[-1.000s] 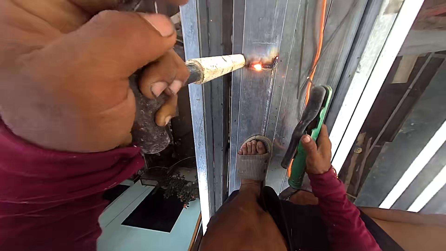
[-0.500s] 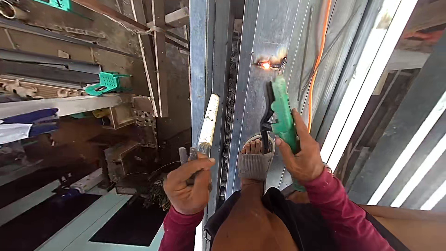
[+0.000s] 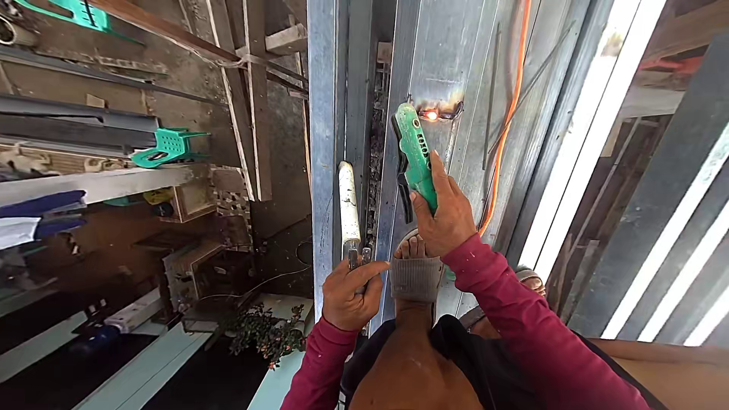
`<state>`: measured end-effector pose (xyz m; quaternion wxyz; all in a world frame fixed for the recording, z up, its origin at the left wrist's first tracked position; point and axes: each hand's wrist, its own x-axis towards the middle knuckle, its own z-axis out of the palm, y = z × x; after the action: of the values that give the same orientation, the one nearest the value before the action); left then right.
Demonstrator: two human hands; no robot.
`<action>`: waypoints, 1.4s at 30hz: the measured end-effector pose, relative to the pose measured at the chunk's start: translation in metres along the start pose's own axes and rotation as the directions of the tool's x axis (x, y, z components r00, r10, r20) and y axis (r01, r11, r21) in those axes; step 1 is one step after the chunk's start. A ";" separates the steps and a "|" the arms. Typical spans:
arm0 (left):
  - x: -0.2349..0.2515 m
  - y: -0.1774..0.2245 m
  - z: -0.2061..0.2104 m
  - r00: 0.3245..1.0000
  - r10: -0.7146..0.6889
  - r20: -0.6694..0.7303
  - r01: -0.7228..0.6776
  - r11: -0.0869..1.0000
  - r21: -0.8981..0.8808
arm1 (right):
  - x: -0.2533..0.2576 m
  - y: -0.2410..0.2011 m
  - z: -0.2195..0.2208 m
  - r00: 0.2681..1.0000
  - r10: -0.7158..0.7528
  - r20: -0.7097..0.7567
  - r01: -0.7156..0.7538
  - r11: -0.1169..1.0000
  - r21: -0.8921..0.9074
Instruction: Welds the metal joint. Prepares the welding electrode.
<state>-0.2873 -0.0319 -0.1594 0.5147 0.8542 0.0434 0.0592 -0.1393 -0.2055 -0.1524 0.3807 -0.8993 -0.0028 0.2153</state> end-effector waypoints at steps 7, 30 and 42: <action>-0.008 -0.005 0.007 0.998 -0.033 0.054 0.034 0.999 -0.014 | 0.006 -0.010 0.003 0.998 0.062 0.033 -0.062 0.998 -0.005; -0.010 -0.003 0.005 0.992 -0.098 0.079 0.099 0.995 -0.012 | 0.014 -0.013 0.003 0.993 0.102 0.056 -0.103 0.995 0.014; -0.009 -0.003 0.005 0.991 -0.114 0.077 0.116 0.993 -0.026 | 0.013 -0.011 0.004 0.995 0.083 0.057 -0.084 0.996 0.013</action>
<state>-0.2960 -0.0358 -0.1650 0.5314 0.8440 0.0724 -0.0021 -0.1268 -0.1928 -0.1525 0.3782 -0.8891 0.0256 0.2564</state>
